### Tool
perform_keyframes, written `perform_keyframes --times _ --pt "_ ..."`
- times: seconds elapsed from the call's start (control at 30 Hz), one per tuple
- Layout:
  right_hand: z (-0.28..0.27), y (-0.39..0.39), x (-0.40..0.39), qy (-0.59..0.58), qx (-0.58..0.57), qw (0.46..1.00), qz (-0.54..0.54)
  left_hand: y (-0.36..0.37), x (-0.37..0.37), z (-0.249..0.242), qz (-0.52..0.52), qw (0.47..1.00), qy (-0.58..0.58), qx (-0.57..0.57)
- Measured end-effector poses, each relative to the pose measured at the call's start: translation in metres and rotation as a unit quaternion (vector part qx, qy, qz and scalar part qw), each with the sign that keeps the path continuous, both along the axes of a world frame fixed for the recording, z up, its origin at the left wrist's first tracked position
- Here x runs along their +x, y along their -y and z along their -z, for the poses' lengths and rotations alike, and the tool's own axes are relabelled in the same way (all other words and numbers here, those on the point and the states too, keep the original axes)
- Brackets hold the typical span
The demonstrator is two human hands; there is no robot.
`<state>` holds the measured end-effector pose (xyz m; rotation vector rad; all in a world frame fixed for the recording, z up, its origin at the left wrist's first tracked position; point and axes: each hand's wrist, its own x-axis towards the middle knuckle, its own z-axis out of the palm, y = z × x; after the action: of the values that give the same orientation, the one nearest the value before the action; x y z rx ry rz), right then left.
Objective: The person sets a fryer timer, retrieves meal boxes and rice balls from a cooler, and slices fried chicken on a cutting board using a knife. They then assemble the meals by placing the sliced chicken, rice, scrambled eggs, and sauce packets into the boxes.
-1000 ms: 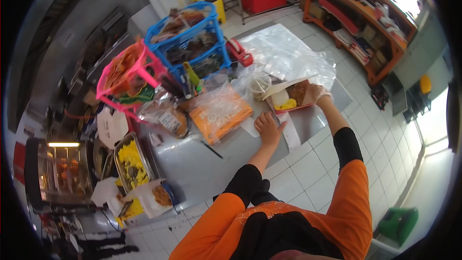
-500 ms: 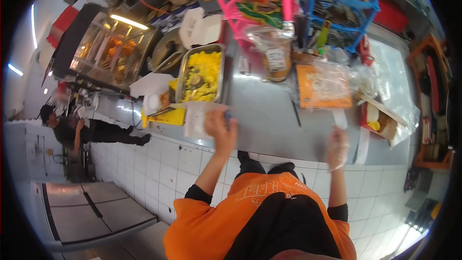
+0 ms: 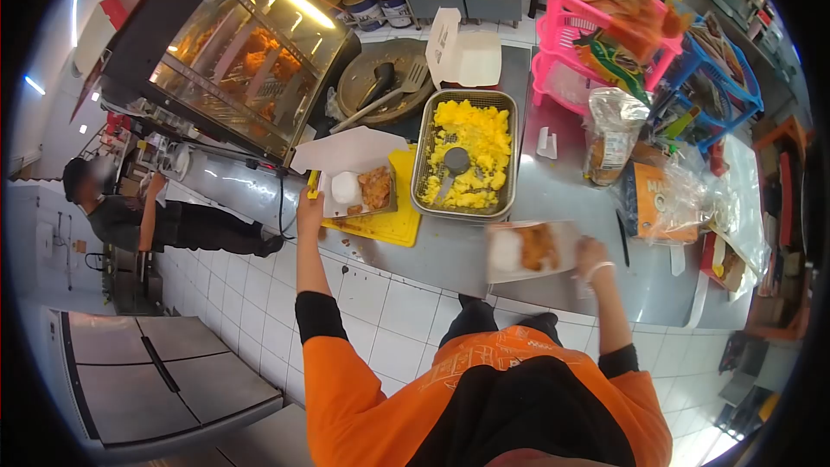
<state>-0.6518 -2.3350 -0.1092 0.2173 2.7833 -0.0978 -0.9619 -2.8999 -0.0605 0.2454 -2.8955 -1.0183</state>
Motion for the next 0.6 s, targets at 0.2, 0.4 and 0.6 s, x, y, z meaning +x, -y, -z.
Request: perform_keyframes --times 0.2,0.4,0.6 --pt "-0.107 -0.032 -0.013 -0.218 0.033 0.915 0.338 0.006 -0.037 0.022 0.117 0.988 -0.065 -0.082" --pt "-0.174 0.172 -0.156 -0.363 -0.122 0.924 0.017 0.056 0.009 -0.036 0.16 0.985 -0.053 0.022" --pt "-0.083 0.235 -0.251 -0.065 0.016 0.997 0.026 0.012 0.131 -0.076 0.156 0.987 0.044 -0.018"
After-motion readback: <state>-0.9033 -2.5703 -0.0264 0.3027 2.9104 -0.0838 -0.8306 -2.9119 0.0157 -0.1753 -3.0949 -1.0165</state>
